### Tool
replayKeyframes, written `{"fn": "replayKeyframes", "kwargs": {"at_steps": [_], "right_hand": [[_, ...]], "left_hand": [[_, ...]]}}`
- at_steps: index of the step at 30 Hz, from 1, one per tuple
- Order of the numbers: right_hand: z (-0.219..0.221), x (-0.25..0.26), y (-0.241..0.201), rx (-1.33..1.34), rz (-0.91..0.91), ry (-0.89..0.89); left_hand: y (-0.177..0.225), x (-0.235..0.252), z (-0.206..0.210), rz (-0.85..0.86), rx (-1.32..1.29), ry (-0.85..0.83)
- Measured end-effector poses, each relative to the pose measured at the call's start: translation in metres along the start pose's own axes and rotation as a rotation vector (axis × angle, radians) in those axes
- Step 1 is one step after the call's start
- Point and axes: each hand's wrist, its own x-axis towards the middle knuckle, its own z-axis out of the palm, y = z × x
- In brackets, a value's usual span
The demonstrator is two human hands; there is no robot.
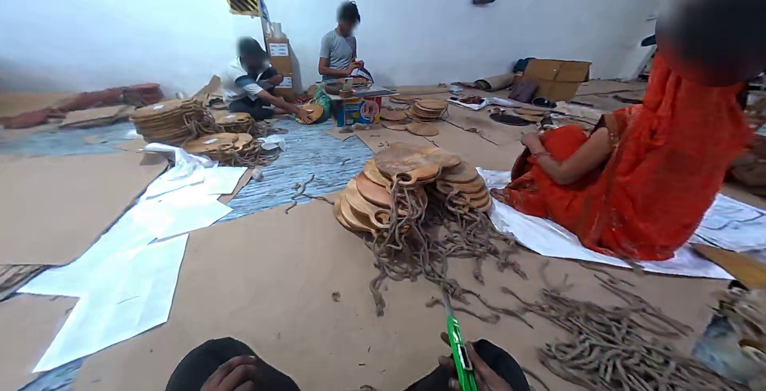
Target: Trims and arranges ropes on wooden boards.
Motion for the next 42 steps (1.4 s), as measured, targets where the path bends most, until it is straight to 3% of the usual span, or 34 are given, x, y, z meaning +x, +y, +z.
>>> {"fn": "replayKeyframes", "kwargs": {"at_steps": [6,9,18,22,27,30,33,37,39,42], "right_hand": [[-0.032,-0.043,-0.022,-0.05,-0.17,0.135],[-0.055,-0.081,-0.021,-0.114,-0.153,0.201],[-0.113,-0.151,0.017,-0.323,-0.107,0.294],[-0.125,-0.158,0.027,-0.382,-0.152,0.319],[-0.165,-0.155,0.041,-0.653,-0.157,0.529],[-0.207,-0.167,0.063,-0.833,-0.08,0.621],[-0.22,-0.196,0.084,-0.911,0.109,0.688],[-0.223,-0.238,0.132,-0.961,0.287,0.786],[-0.223,-0.254,0.158,-0.915,0.366,0.814],[-0.195,-0.267,0.163,-0.897,0.551,0.822]], "left_hand": [[0.01,0.0,0.01,0.046,-0.017,0.011],[0.021,0.006,0.028,0.091,-0.038,-0.028],[0.112,0.043,0.096,0.577,-0.015,-0.429],[0.117,0.07,0.094,0.632,0.026,-0.476],[0.096,0.086,0.066,0.578,0.053,-0.507],[0.112,0.09,0.041,0.439,0.064,-0.667],[0.181,0.086,0.023,0.114,0.094,-0.757],[0.163,0.087,0.025,0.199,0.028,-0.69],[0.131,0.093,0.027,0.325,0.031,-0.687],[0.109,0.102,0.024,0.428,0.015,-0.675]]}}
